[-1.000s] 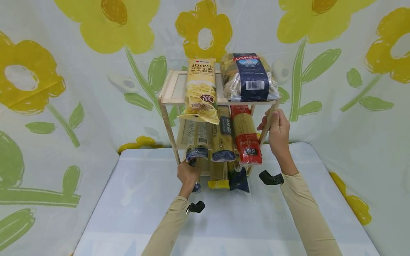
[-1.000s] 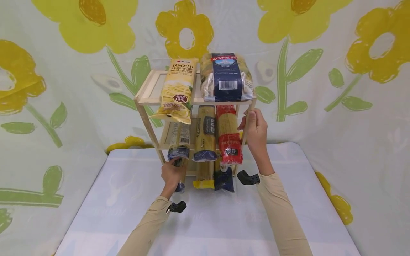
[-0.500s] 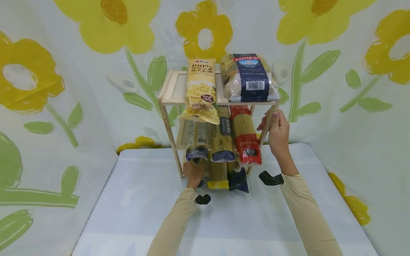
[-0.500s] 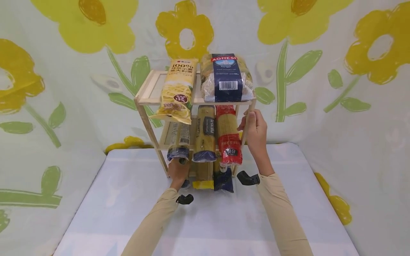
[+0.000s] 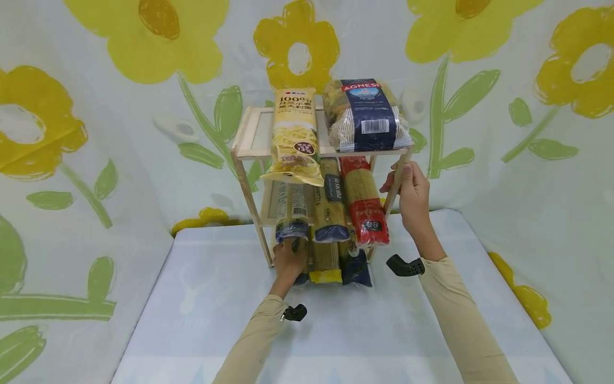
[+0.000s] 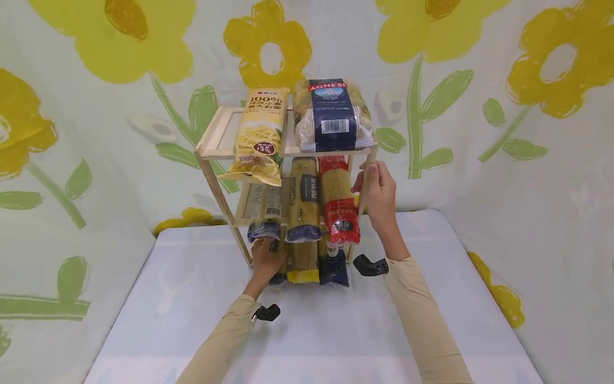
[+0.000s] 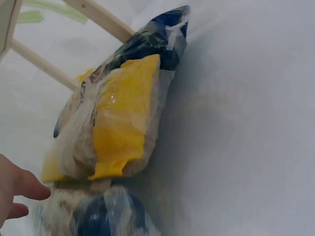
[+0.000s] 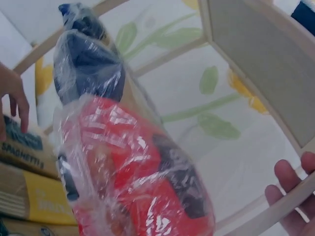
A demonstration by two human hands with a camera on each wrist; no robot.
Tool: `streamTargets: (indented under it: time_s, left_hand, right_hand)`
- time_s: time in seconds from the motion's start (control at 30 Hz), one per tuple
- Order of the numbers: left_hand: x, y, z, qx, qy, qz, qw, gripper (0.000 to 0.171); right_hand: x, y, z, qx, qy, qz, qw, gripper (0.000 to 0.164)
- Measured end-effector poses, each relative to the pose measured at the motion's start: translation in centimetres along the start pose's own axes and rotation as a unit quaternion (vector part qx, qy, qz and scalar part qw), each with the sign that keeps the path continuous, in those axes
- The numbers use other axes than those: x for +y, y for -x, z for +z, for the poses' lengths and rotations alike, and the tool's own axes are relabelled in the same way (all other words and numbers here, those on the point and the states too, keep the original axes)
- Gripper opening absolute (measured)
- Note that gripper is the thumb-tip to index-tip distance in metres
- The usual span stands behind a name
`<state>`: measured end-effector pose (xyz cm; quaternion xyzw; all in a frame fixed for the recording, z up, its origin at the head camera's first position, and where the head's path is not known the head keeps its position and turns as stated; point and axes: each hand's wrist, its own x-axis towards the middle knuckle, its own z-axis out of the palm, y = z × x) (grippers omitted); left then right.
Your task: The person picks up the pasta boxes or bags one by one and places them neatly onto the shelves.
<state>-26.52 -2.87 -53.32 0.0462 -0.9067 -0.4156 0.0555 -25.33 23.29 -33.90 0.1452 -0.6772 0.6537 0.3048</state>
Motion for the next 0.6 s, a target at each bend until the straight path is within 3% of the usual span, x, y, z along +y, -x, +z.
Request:
streamTargets:
  time_s: [0.17,0.4,0.6]
  left_hand:
    - [-0.9,0.8,-1.4,0.015,0.051,0.080,0.9954,0.037]
    - [-1.7,2.3,-4.6,-0.041,0.039,0.132,0.9896,0.033]
    - [-2.2,3.6,-7.9,-0.045,0.004,0.180,0.9826,0.033]
  right_hand:
    - [-0.3,0.1,-0.2,-0.016,-0.002,0.040,0.999,0.032]
    - [-0.9,0.9,-1.2,-0.034,0.036,0.112,0.992,0.035]
    - [-1.4,3.1,-3.0,-0.039,0.102,0.177,0.978,0.046]
